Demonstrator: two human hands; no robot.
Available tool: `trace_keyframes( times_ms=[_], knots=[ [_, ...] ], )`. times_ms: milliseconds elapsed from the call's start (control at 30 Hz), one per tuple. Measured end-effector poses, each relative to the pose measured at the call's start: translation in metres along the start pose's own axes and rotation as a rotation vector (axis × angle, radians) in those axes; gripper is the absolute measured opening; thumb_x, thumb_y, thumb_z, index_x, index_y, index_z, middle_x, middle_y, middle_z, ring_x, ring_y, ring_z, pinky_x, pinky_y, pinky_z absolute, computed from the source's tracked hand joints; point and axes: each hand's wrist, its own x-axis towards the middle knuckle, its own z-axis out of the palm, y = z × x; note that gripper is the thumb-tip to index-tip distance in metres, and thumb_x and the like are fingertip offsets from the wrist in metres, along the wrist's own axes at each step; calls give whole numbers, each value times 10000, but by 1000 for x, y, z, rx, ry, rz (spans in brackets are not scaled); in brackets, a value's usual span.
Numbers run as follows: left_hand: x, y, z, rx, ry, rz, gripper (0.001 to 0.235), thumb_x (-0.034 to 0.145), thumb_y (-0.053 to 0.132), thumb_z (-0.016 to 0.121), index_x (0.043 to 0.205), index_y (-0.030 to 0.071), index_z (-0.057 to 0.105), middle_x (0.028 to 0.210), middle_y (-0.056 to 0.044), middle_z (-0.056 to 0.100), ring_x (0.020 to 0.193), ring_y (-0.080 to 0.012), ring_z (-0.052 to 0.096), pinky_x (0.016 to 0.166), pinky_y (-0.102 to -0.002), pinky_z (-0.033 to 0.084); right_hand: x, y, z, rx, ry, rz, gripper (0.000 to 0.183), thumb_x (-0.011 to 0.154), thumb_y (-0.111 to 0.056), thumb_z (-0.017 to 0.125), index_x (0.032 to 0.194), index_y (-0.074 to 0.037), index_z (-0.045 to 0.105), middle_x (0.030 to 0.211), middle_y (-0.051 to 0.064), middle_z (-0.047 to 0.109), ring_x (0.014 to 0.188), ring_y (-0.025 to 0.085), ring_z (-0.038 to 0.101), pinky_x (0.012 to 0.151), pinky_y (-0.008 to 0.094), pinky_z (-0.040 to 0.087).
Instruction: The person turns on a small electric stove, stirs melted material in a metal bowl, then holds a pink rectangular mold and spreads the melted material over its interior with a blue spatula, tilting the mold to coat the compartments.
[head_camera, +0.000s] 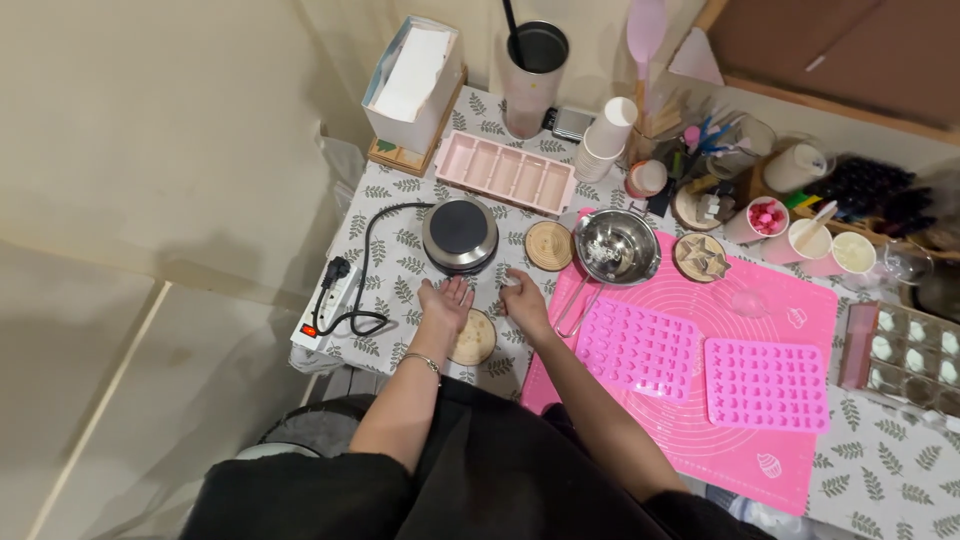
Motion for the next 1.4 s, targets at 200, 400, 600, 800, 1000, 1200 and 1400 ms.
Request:
trace_keyframes(
  times_ms=[200, 400, 600, 800, 1000, 1200, 1400],
  knots=[
    [1, 10, 6, 52, -74, -7, 717, 1024, 557, 345, 1518, 38, 384, 1468, -152, 523, 1402, -274, 449, 1199, -446, 295, 39, 8, 6, -368, 48, -565, 819, 790, -83, 783, 1522, -46, 416, 1320, 165, 542, 1082, 282, 594, 899, 342, 527],
    [12, 21, 11, 5, -106, -91, 822, 998, 628, 390, 1491, -29, 393, 1436, -182, 494, 1394, -309, 433, 1207, -452, 302, 43, -23, 17, -308, -35, -417, 917, 707, -127, 843, 1495, -48, 381, 1374, 107, 592, 985, 206, 619, 834, 329, 558],
    [-23, 34, 24, 25, -109, -114, 928, 960, 702, 382, 1498, -54, 378, 1427, -197, 490, 1414, -314, 408, 1207, -473, 268, 40, -28, 31, -342, 57, -536, 907, 727, -94, 871, 1487, -17, 382, 1343, 127, 612, 933, 198, 627, 834, 328, 558],
    [-40, 41, 27, 16, -144, -110, 976, 950, 735, 369, 1493, -75, 328, 1421, -212, 487, 1423, -331, 400, 1222, -478, 270, 42, -28, 34, -439, 144, -563, 859, 758, -119, 885, 1460, -10, 403, 1303, 159, 636, 995, 232, 670, 875, 353, 563],
    [-40, 46, 28, 27, -154, -113, 974, 934, 745, 373, 1484, -58, 335, 1420, -199, 484, 1433, -324, 405, 1217, -485, 279, 51, -13, 30, -399, 155, -568, 775, 793, -110, 858, 1402, 0, 392, 1333, 183, 632, 1070, 254, 687, 920, 365, 564],
    [-37, 46, 28, 63, -161, -122, 1024, 922, 762, 390, 1534, -50, 264, 1483, -212, 447, 1459, -318, 363, 1227, -475, 270, 52, -17, 30, -369, 152, -565, 740, 799, -105, 854, 1375, -2, 401, 1321, 199, 632, 1066, 269, 692, 906, 372, 575],
    [-34, 44, 27, 69, -150, -118, 1051, 918, 767, 378, 1569, -44, 228, 1512, -220, 432, 1461, -322, 371, 1226, -484, 270, 51, -14, 28, -371, 147, -578, 715, 817, -113, 849, 1369, -10, 406, 1329, 198, 637, 1054, 272, 695, 893, 375, 573]
  ],
)
